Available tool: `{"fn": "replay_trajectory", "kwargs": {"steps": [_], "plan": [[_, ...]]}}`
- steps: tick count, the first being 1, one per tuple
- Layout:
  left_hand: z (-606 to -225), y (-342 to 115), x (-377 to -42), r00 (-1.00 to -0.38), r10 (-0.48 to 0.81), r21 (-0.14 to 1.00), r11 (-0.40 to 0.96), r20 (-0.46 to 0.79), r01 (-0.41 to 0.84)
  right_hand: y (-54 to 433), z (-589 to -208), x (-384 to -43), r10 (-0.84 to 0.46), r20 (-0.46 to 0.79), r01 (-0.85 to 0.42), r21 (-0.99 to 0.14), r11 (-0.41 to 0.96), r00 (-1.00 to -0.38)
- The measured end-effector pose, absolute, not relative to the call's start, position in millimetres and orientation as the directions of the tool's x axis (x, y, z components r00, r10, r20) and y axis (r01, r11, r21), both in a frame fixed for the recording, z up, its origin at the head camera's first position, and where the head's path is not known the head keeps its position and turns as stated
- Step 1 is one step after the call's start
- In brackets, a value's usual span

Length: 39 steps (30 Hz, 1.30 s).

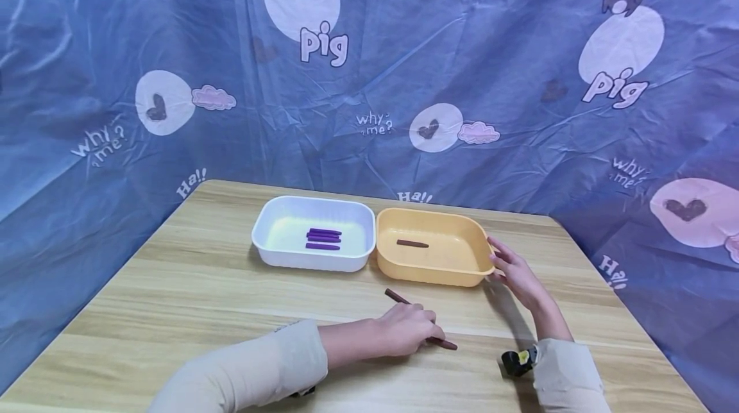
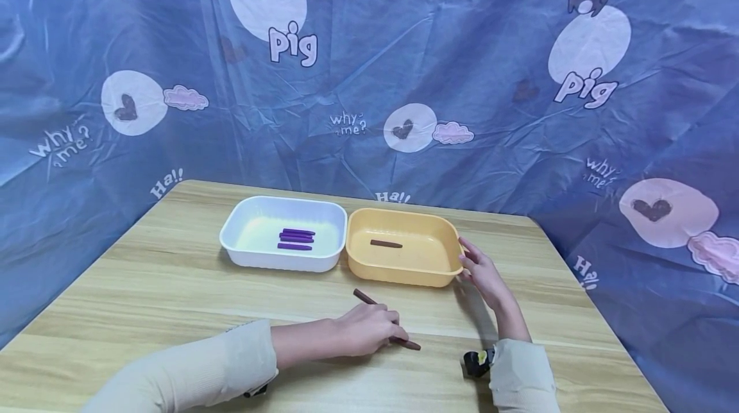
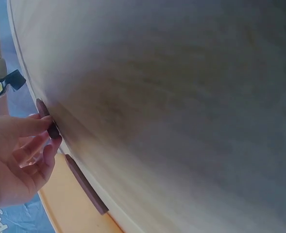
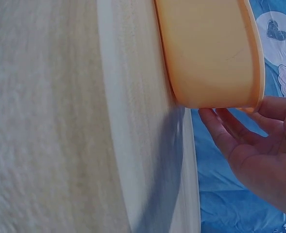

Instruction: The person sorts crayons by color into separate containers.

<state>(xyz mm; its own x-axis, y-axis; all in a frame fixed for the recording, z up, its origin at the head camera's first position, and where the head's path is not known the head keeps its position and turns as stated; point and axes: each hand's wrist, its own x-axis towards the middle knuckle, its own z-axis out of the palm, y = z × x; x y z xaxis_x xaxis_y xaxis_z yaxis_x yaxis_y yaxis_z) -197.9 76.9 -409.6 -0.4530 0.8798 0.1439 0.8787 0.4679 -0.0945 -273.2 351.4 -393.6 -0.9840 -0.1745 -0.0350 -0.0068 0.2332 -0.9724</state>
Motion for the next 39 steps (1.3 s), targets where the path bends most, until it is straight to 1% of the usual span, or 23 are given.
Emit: {"fn": "replay_trajectory", "kwargs": {"steps": [9, 14, 23, 32, 39], "plan": [[-400, 73, -205, -0.481, 0.859, -0.098, 0.502, 0.175, 0.86, 351, -393, -273, -0.182, -0.037, -0.007, -0.972, 0.234, -0.983], [-391, 72, -211, -0.502, 0.846, -0.07, 0.52, 0.18, 0.851, 352, -394, -273, -0.188, -0.027, -0.019, -0.972, 0.236, -0.982], [-368, 70, -223, -0.558, 0.807, -0.045, 0.575, 0.197, 0.817, 353, -395, -273, -0.192, -0.026, -0.023, -0.969, 0.247, -0.981], [-350, 78, -241, -0.6, 0.759, -0.089, 0.636, 0.255, 0.766, 356, -395, -272, -0.204, -0.015, -0.035, -0.969, 0.243, -0.979], [-344, 81, -259, -0.642, 0.719, -0.063, 0.678, 0.266, 0.733, 355, -393, -271, -0.205, -0.026, -0.024, -0.971, 0.237, -0.978]]}}
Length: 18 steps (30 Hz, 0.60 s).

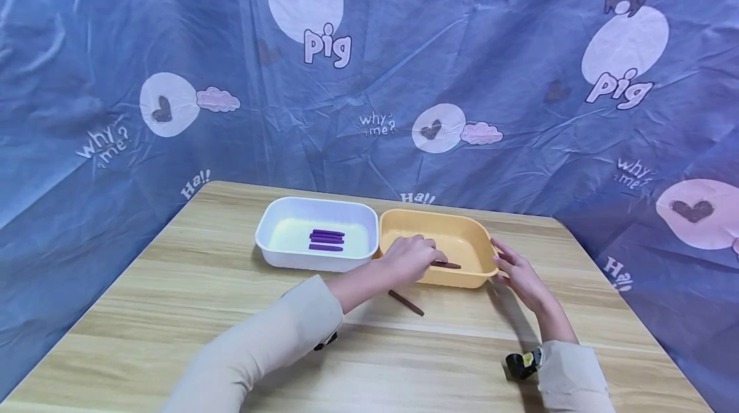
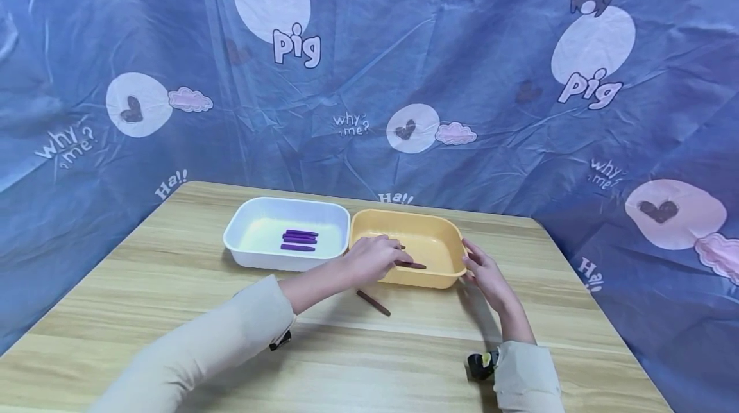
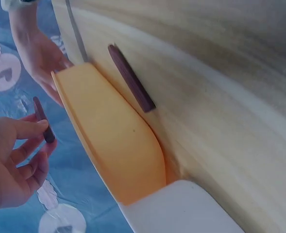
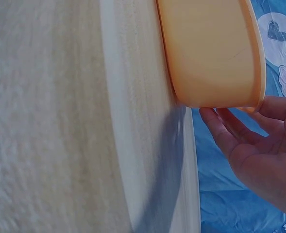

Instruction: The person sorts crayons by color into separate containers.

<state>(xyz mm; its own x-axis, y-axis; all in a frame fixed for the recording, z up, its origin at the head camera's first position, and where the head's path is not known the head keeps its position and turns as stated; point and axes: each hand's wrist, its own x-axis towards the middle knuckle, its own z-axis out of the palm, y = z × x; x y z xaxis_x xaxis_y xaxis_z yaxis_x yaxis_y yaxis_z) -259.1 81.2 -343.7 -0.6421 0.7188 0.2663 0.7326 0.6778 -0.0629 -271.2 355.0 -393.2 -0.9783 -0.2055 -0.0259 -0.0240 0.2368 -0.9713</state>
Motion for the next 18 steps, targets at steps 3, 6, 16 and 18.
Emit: {"fn": "replay_trajectory", "kwargs": {"steps": [3, 6, 16, 18], "plan": [[-344, 82, -268, -0.655, 0.705, -0.061, 0.692, 0.274, 0.719, 354, -392, -271, -0.201, -0.027, -0.022, -0.971, 0.239, -0.979], [-344, 82, -277, -0.68, 0.686, -0.056, 0.714, 0.258, 0.698, 354, -392, -270, -0.197, -0.028, -0.02, -0.971, 0.236, -0.98], [-354, 80, -310, -0.736, 0.646, -0.053, 0.757, 0.202, 0.651, 354, -393, -271, -0.193, -0.034, -0.013, -0.972, 0.233, -0.981], [-357, 80, -315, -0.747, 0.641, -0.05, 0.764, 0.179, 0.644, 354, -393, -271, -0.193, -0.034, -0.012, -0.972, 0.235, -0.981]]}}
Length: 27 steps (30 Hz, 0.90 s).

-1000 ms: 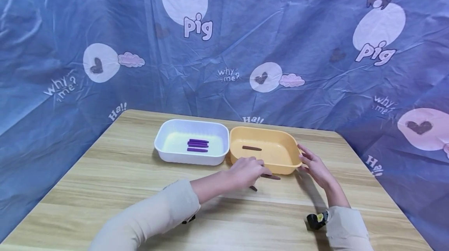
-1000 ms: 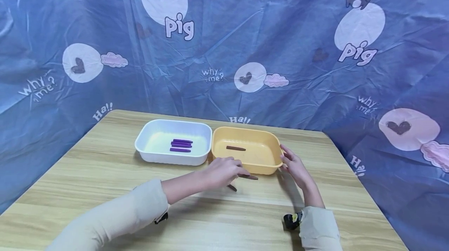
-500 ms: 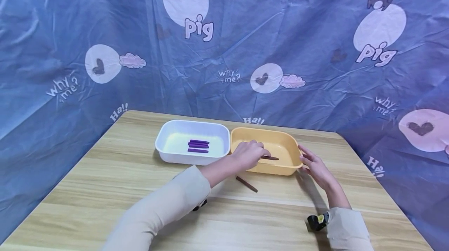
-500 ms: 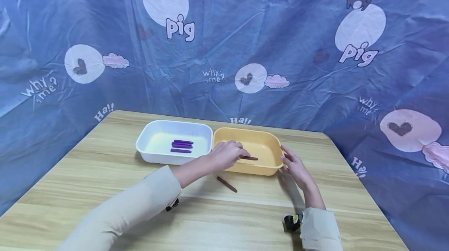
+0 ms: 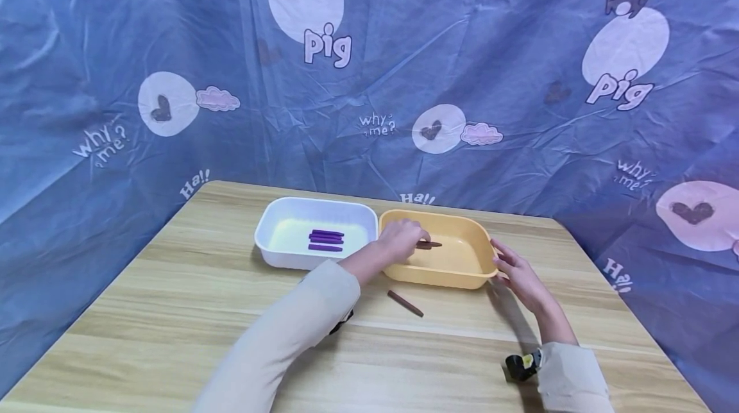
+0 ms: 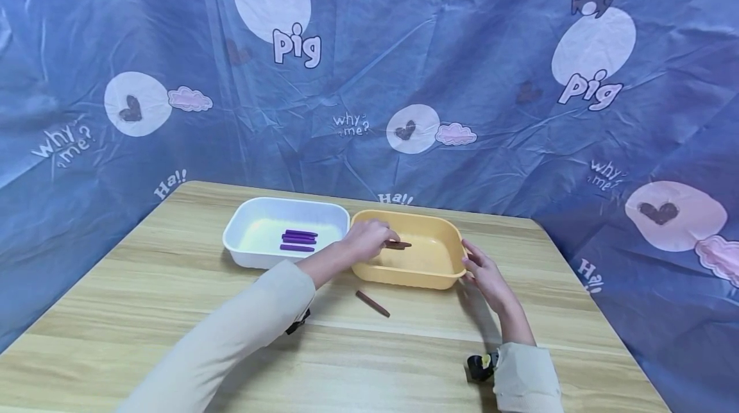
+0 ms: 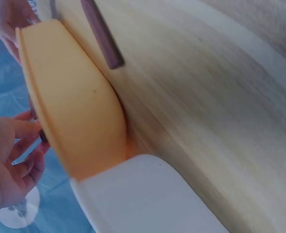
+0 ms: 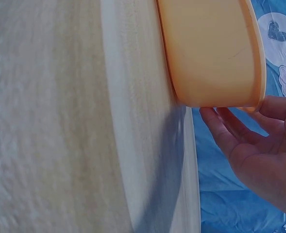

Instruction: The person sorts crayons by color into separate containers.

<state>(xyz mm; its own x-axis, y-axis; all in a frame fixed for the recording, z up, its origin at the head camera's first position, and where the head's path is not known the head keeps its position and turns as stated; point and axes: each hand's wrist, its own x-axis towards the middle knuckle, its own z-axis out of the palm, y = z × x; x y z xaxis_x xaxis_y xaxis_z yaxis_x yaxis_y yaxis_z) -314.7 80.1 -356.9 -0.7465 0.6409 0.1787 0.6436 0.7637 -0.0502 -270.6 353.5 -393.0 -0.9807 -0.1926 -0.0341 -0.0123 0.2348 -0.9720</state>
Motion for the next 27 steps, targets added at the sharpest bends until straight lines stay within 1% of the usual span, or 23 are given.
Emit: {"fn": "replay_trajectory", "kwargs": {"steps": [5, 12, 20, 27], "plan": [[-364, 82, -325, -0.768, 0.631, -0.039, 0.775, 0.109, 0.631, 354, -394, -269, -0.192, -0.036, -0.011, -0.971, 0.239, -0.981], [-372, 84, -334, -0.79, 0.61, -0.032, 0.792, 0.051, 0.61, 355, -394, -269, -0.186, -0.037, -0.006, -0.974, 0.226, -0.982], [-381, 88, -341, -0.797, 0.603, -0.071, 0.798, 0.046, 0.599, 355, -391, -269, -0.186, -0.037, -0.008, -0.972, 0.236, -0.982], [-388, 91, -346, -0.793, 0.608, -0.082, 0.793, 0.038, 0.604, 354, -391, -269, -0.179, -0.037, -0.008, -0.97, 0.244, -0.983]]}}
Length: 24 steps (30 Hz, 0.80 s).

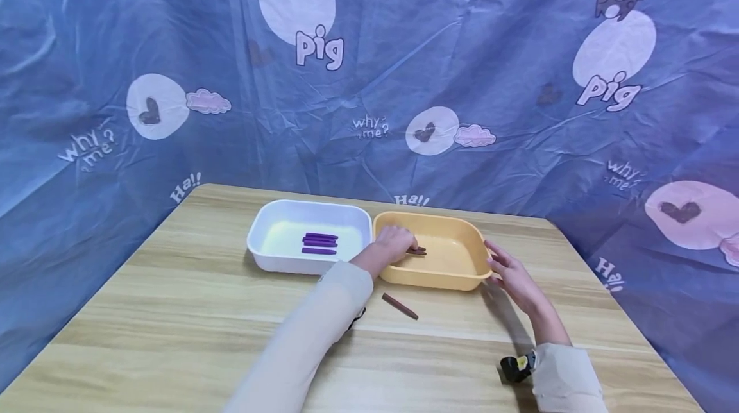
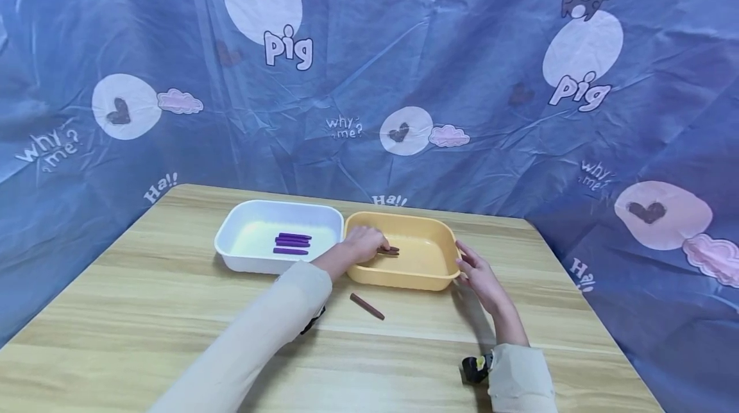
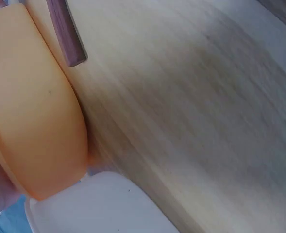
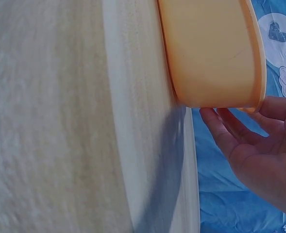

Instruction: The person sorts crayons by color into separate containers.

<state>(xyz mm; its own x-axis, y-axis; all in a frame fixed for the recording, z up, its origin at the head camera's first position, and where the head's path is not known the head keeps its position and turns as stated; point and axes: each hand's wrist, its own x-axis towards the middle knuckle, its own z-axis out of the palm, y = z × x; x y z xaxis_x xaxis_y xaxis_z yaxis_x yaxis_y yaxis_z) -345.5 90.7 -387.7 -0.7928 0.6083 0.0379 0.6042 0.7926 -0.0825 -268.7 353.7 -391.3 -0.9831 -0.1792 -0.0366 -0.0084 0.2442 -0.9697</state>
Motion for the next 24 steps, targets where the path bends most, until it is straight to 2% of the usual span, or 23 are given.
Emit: {"fn": "replay_trajectory", "kwargs": {"steps": [9, 16, 24], "plan": [[-393, 89, -347, -0.794, 0.606, -0.115, 0.793, 0.051, 0.598, 350, -394, -269, -0.172, -0.034, -0.011, -0.967, 0.255, -0.984], [-384, 86, -343, -0.782, 0.62, -0.138, 0.782, 0.062, 0.608, 351, -394, -270, -0.172, -0.032, -0.013, -0.966, 0.257, -0.985], [-365, 72, -332, -0.716, 0.688, -0.047, 0.724, 0.115, 0.688, 352, -392, -271, -0.173, -0.038, -0.009, -0.965, 0.262, -0.984]]}}
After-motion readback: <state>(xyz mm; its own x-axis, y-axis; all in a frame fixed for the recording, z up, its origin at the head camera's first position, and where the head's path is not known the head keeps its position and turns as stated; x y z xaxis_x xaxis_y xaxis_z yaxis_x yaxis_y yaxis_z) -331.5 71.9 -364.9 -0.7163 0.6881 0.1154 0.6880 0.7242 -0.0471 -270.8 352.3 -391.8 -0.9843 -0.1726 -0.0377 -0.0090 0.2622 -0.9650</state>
